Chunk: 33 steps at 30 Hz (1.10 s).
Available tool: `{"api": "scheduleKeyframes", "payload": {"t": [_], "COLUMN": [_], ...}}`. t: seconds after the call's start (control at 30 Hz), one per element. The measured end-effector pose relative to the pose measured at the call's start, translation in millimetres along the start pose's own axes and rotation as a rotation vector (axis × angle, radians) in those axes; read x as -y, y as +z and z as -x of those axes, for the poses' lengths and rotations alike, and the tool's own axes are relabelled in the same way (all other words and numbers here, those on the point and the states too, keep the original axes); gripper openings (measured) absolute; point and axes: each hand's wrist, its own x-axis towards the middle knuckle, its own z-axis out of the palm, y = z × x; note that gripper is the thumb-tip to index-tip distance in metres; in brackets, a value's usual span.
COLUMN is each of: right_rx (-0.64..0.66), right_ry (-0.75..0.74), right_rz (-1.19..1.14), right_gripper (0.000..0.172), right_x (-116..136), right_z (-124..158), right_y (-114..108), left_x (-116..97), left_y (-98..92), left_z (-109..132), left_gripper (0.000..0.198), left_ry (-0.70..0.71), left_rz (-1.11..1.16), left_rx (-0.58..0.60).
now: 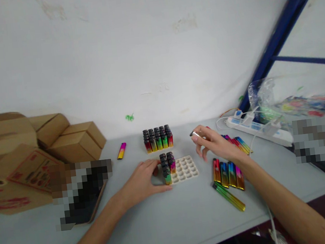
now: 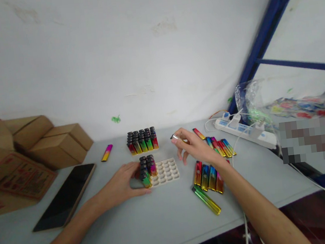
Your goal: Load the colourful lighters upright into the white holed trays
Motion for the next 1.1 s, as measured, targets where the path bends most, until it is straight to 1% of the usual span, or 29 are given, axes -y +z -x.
{"api": "scheduleKeyframes", "payload": {"t": [0.17, 0.27, 0.37, 0.5, 0.57, 0.63, 0.83, 0.9, 1.0, 1.1], "right_rx": [0.011, -0.015, -0.109, -0.301, -0.353, -0.380, -0.409, -0.414, -0.417, -0.354], "right_ry": [-0.006, -0.040, -0.066, -0.082, -0.087, -0.090, -0.098, -0.104, -0.104, -0.082], "right_rz": [-0.035, 0.017, 0.127, 0.349, 0.417, 0.441, 0.451, 0.457, 0.462, 0.378], "right_gripper": [0.036, 0.038, 0.043, 0.056, 0.058, 0.055, 0.041, 0.041, 0.047, 0.046], "right_x": [-4.7, -5.8, -6.1, -9.3, -11.2, -12.1, -9.4, -9.7, -11.9, -13.0], "right_z": [-2.0, -3.5, -4.4, -6.2, -7.3, -8.1, -8.1, -8.2, -8.5, -8.0], "right_y": [11.1, 16.4, 21.1, 25.3, 26.6, 27.5, 27.6, 26.6, 25.3, 25.8], "left_x": [0.2, 1.6, 2.4, 2.4, 2.1, 1.6, 1.4, 1.7, 1.9, 1.6], "left_y": [-0.6, -0.1, 0.5, 0.5, 0.4, 0.3, 0.4, 0.4, 0.1, -0.2], "left_z": [-0.2, -0.2, -0.1, 0.2, 0.2, 0.2, 0.1, 0.2, 0.4, 0.6], "left_gripper": [0.059, 0.059, 0.059, 0.059, 0.058, 0.057, 0.058, 0.058, 0.057, 0.058], "left_ry": [0.001, 0.011, 0.016, 0.022, 0.020, 0.013, -0.002, -0.001, 0.005, 0.006], "left_rz": [-0.006, -0.004, 0.004, 0.020, 0.020, 0.015, 0.012, 0.011, 0.012, 0.012], "left_rx": [0.006, 0.005, -0.009, -0.030, -0.029, -0.020, -0.028, -0.025, -0.020, -0.017]}}
